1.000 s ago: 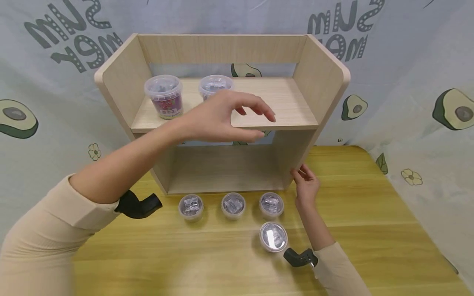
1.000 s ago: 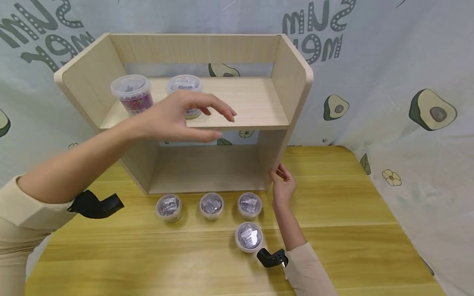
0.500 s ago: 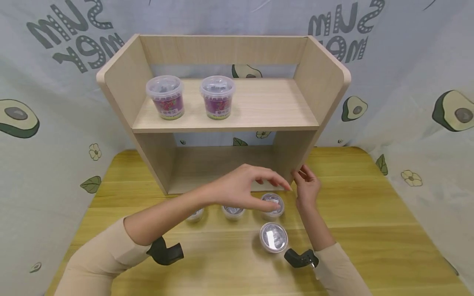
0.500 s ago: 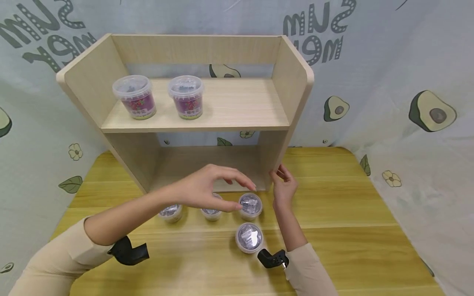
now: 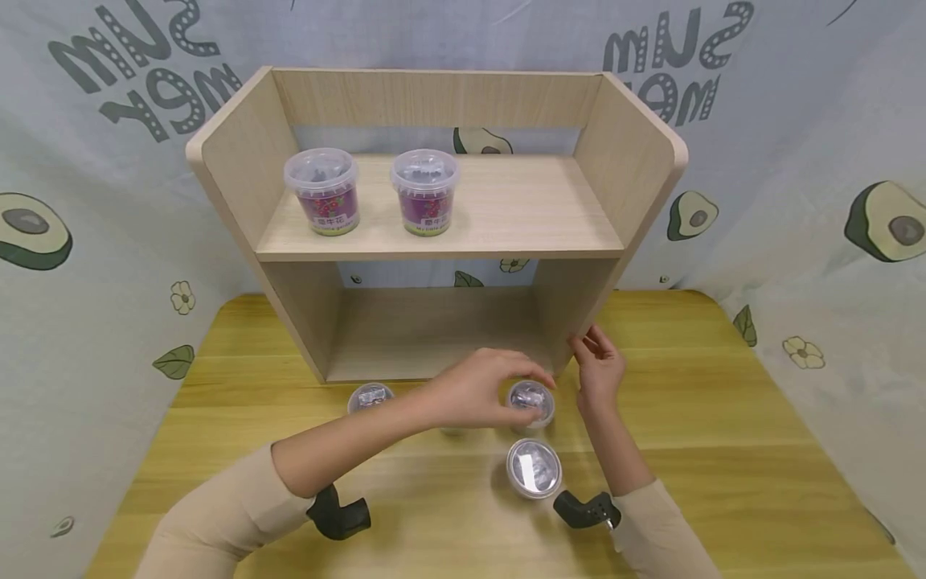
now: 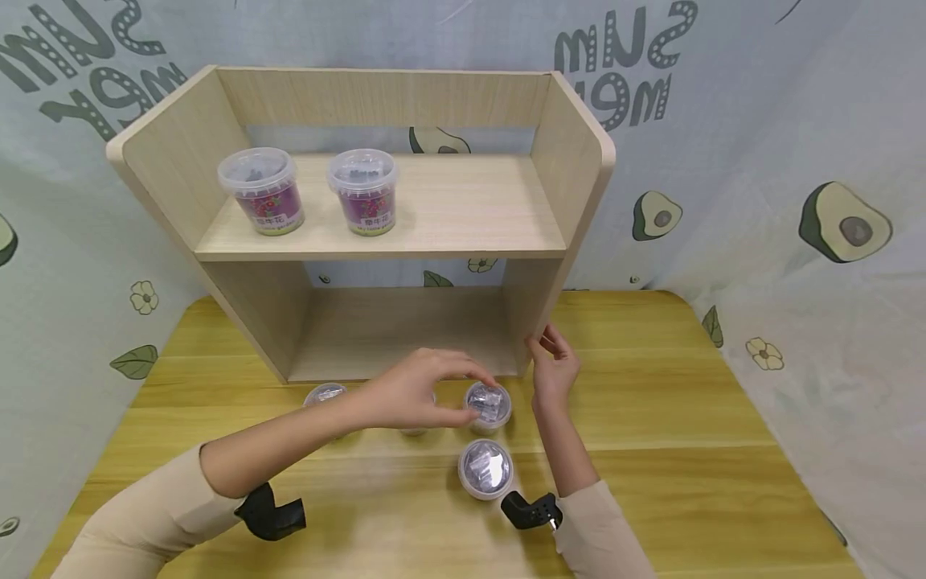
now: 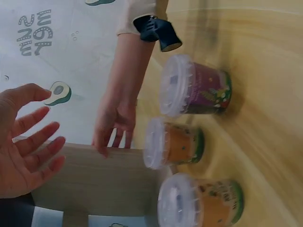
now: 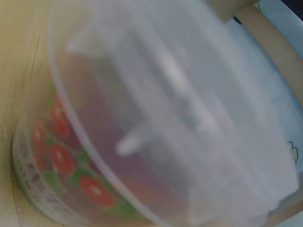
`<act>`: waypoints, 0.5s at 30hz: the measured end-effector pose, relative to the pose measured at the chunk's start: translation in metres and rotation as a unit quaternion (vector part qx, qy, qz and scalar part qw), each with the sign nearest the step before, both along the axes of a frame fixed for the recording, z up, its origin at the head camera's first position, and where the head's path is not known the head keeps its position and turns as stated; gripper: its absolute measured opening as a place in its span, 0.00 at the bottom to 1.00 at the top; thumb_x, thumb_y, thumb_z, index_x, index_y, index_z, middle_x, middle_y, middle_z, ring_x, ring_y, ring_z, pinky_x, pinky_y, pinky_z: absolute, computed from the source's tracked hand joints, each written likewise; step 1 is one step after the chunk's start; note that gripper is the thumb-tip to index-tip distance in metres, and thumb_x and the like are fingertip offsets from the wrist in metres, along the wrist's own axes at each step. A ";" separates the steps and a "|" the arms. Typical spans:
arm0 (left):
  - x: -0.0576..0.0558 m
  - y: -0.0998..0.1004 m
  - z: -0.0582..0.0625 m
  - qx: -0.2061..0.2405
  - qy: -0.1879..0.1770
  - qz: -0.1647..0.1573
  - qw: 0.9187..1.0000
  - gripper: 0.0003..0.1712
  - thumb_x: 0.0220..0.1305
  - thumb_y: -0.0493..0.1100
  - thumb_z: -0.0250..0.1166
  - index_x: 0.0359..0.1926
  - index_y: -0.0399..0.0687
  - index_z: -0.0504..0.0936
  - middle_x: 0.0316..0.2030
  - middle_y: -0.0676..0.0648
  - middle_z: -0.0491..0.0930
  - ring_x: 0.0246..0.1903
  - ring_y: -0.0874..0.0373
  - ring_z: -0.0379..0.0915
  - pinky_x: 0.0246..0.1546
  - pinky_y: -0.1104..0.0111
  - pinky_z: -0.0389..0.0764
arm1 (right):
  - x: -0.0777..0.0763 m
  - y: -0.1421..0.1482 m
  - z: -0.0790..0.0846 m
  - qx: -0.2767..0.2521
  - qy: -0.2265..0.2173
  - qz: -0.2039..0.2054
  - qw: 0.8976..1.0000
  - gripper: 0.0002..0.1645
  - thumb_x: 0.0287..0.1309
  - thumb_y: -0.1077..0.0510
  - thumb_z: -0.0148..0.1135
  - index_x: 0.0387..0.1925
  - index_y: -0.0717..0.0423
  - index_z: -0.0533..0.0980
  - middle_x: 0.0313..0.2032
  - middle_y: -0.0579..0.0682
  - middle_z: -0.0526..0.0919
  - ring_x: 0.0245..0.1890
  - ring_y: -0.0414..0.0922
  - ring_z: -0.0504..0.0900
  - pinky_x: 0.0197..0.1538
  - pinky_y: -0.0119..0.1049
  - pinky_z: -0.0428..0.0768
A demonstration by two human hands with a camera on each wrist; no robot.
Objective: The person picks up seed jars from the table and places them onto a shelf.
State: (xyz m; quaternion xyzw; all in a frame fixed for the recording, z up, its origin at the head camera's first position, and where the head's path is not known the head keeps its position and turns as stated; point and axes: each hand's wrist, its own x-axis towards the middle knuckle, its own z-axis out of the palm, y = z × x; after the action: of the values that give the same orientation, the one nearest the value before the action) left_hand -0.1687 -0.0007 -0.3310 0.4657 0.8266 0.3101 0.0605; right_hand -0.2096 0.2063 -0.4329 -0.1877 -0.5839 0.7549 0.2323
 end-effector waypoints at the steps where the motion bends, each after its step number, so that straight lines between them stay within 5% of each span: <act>1: 0.000 0.001 -0.004 -0.019 0.015 0.010 1.000 0.20 0.54 0.49 0.66 0.50 0.55 0.79 0.49 0.56 0.79 0.51 0.63 0.73 0.53 0.72 0.71 | 0.000 0.000 0.000 -0.004 0.004 -0.001 1.000 0.21 0.50 0.72 0.62 0.48 0.60 0.79 0.31 0.39 0.81 0.34 0.35 0.79 0.39 0.22 0.78; 8: 0.010 0.013 -0.036 -0.170 0.059 0.016 0.984 0.28 0.53 0.62 0.64 0.54 0.62 0.77 0.55 0.58 0.74 0.54 0.63 0.71 0.45 0.68 0.77 | -0.001 -0.001 -0.001 -0.025 0.024 -0.006 0.999 0.21 0.48 0.75 0.61 0.33 0.45 0.83 0.28 0.39 0.82 0.32 0.34 0.79 0.36 0.22 0.78; 15: 0.021 0.026 -0.060 -0.223 0.079 -0.018 0.971 0.40 0.45 0.69 0.65 0.59 0.61 0.72 0.60 0.58 0.69 0.59 0.62 0.65 0.52 0.66 0.73 | 0.000 0.000 -0.001 -0.020 0.017 -0.003 1.000 0.20 0.49 0.74 0.61 0.42 0.53 0.82 0.30 0.40 0.81 0.33 0.35 0.79 0.38 0.22 0.78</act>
State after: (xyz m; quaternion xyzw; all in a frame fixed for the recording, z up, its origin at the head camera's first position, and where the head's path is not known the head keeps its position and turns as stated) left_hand -0.1476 0.0257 -0.3913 0.4779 0.8688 0.0791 0.1028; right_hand -0.2097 0.2062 -0.4341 -0.1812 -0.5639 0.7691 0.2401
